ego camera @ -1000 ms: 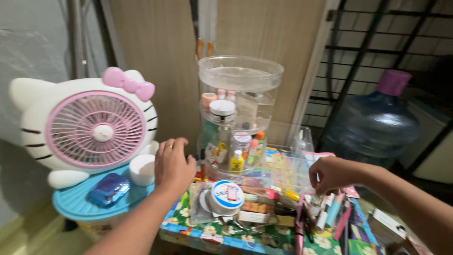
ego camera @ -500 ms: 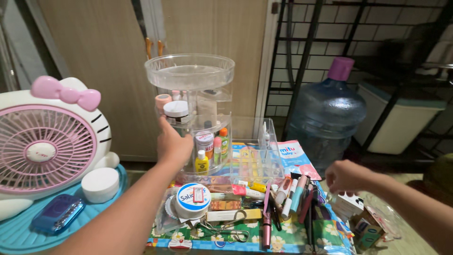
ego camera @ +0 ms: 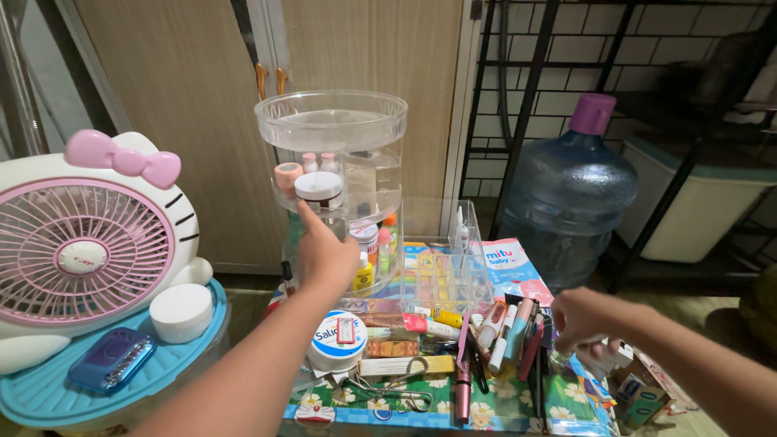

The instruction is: The person removes cosmetic bottles, tubes, and jars one at a time from a tiered rotating acrylic organizer and sets them on the table. After emptying the tiers, the person lifts the clear plastic trays off the central column and handles the top tier to take the organizer apart.

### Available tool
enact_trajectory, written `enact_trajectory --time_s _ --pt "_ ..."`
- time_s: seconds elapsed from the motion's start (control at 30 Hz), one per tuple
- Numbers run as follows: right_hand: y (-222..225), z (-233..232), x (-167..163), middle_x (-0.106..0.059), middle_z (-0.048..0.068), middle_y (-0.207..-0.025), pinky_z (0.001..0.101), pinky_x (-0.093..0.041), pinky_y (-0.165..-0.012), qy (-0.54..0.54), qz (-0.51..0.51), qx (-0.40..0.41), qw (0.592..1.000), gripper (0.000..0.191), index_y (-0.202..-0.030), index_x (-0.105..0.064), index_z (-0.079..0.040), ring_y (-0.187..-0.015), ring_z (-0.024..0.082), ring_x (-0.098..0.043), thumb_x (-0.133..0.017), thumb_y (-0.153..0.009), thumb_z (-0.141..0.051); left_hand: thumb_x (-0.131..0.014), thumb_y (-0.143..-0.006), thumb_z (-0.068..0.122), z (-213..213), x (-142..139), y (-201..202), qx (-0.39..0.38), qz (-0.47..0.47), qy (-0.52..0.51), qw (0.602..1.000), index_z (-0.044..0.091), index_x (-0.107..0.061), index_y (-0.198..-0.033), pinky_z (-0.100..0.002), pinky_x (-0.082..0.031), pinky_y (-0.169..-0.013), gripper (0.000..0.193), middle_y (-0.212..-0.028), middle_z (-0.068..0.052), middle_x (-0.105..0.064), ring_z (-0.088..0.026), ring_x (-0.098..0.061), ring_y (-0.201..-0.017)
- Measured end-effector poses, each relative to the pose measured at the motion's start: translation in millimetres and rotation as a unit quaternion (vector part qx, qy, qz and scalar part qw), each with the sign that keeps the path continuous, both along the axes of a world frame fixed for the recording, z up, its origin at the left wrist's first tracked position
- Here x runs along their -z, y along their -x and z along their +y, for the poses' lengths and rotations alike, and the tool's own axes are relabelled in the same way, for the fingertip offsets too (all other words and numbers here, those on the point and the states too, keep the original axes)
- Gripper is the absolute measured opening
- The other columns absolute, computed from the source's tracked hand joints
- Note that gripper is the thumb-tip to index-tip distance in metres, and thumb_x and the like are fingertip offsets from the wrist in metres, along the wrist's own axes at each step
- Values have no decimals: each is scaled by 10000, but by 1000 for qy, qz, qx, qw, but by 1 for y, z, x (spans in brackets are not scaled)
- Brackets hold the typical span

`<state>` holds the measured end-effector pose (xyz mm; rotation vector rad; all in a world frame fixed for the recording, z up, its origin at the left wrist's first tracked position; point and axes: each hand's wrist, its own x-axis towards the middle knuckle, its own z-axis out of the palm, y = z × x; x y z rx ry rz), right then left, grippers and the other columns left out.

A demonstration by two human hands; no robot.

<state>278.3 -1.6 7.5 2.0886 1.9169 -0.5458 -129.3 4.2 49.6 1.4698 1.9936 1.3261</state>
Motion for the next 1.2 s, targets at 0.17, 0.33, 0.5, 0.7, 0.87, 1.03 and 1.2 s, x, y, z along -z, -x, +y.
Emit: enact_trajectory --time_s 0.17,0.33,0.5,0.7,0.87,1.03,1.2 --pt "25 16 -39 -790 77 -860 372 -598 -683 -219 -52 -147 963 346 -951 -762 -147 -736 195 -731 -873 -742 -398 -697 -808 149 -9 5 -2 -7 55 -24 998 112 -143 -1578 -513 -510 -956 950 -1365 -254 -557 -431 -621 -1166" --pt "93 29 -86 -791 52 -785 310 -628 -618 -221 98 -176 954 278 -922 -750 -68 -648 146 -800 -773 -837 -332 -770 -774 211 -3 -7 4 -101 89 -150 979 117 -516 -1293 -502 -486 -964 586 -1276 -183 -570 -388 -561 -1225" --pt "157 20 -107 -776 65 -722 296 -615 -602 -220 168 -183 943 231 -897 -769 -60 -651 130 -778 -738 -868 -287 -884 -687 441 10 -43 13 -124 184 -160 962 104 -625 -1131 -459 -473 -965 614 -1240 -149 -553 -349 -520 -1194" --pt "192 9 -111 -774 75 -717 292 -609 -609 -247 224 -237 913 211 -887 -747 -36 -626 141 -771 -739 -853 -244 -876 -639 562 34 -47 14 -161 178 -122 963 76 -628 -1179 -464 -411 -1002 768 -1253 -149 -558 -340 -491 -1211" --pt "207 12 -112 -762 85 -738 327 -595 -605 -292 226 -260 892 175 -892 -741 -38 -632 164 -755 -725 -853 -209 -785 -836 438 72 -22 43 -170 160 -196 953 52 -679 -1222 -460 -429 -1042 555 -1178 -189 -697 -356 -608 -1155" --pt "225 18 -112 -775 99 -854 362 -588 -628 -333 256 -273 866 206 -997 -716 -57 -694 219 -755 -726 -835 -184 -812 -708 392 81 -28 61 -123 143 -133 973 106 -754 -987 -420 -513 -927 404 -1036 -126 -746 -325 -657 -1060" --pt "237 23 -114 -763 116 -960 399 -578 -727 -347 248 -289 857 471 -1237 -617 -99 -811 291 -749 -755 -797 -196 -848 -645 376 57 -39 57 -141 8 -211 967 86 -707 -914 -451 -541 -833 420 -942 -137 -730 -330 -681 -956"
